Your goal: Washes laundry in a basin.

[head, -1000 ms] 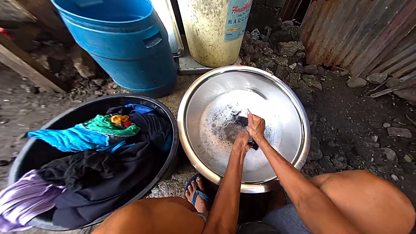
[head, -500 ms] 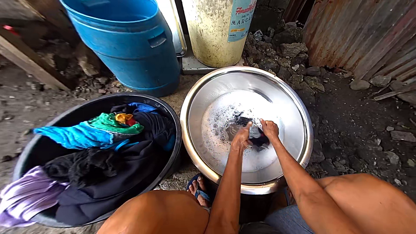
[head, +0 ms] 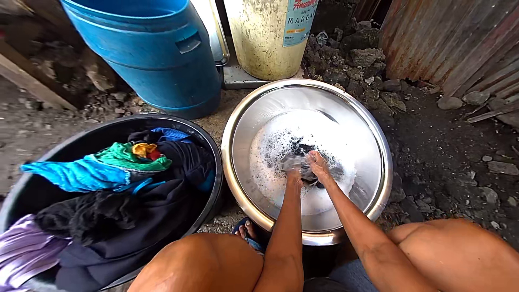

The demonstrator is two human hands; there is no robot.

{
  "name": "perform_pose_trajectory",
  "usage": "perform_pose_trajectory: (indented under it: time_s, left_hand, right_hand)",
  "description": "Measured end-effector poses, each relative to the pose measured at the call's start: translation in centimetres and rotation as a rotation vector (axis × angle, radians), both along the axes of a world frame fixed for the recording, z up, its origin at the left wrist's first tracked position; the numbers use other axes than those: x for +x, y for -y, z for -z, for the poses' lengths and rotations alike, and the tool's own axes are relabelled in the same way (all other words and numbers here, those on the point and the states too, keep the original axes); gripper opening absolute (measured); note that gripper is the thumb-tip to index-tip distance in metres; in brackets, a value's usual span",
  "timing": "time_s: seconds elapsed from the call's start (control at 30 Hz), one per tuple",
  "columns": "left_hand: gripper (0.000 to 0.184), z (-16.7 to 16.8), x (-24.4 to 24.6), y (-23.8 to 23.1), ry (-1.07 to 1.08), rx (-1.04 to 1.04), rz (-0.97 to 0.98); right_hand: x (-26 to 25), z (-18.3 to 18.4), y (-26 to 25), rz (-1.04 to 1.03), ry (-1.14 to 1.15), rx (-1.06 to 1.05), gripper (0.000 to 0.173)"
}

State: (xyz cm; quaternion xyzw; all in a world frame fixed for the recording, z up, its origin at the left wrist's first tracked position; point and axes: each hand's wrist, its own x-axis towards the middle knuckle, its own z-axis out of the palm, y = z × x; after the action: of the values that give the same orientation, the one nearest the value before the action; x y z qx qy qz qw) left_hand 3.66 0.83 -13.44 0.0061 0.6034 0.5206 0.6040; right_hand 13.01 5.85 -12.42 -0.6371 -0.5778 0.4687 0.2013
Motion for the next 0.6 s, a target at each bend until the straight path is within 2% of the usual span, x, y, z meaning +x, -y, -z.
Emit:
perform_pose_trajectory:
  time_s: [0.07,0.17,0.27,0.33,0.4,0.5,0.6]
  left_hand:
    - [0.036,-0.3,-0.7,-0.5,-0.124,0.085,0.121]
    - [0.026,-1.3,-2.0,-1.3,-0.213,0.261,0.338]
    - [0.018,-2.6,-2.8,-1.1,-0.080,0.380,0.301]
    - [0.019,-3.4,-3.6,-0.9,0.001,0.447,0.277]
    - [0.019,-3.3,-4.2,-0.9,-0.011,0.478,0.267]
    - [0.019,-2.6,-4.8,-1.2,-0.274,0.422,0.288]
    - [0.030,-2.1,-4.5,-1.3,-0.507,0.275,0.271]
  right_hand:
    - [-0.7,0.3,-0.2,0.144,-0.211,-0.157,0.059]
    - [-0.6,0.4,-0.7,0.444,-0.590,-0.353,0.033]
    - [-0.3,-1.0,-1.1,0.414,-0.737,-0.457,0.030]
    - [-0.6,-2.1,-1.3,0.344,-0.745,-0.490,0.037]
    - [-1.3,-2.7,-1.2,0.336,-0.686,-0.425,0.039]
    - [-2.7,-4.0,-0.6,0.316,-0.499,-0.135,0.040]
    - [-5.5,-5.6,1.5,0.037,-0.174,0.208,0.042]
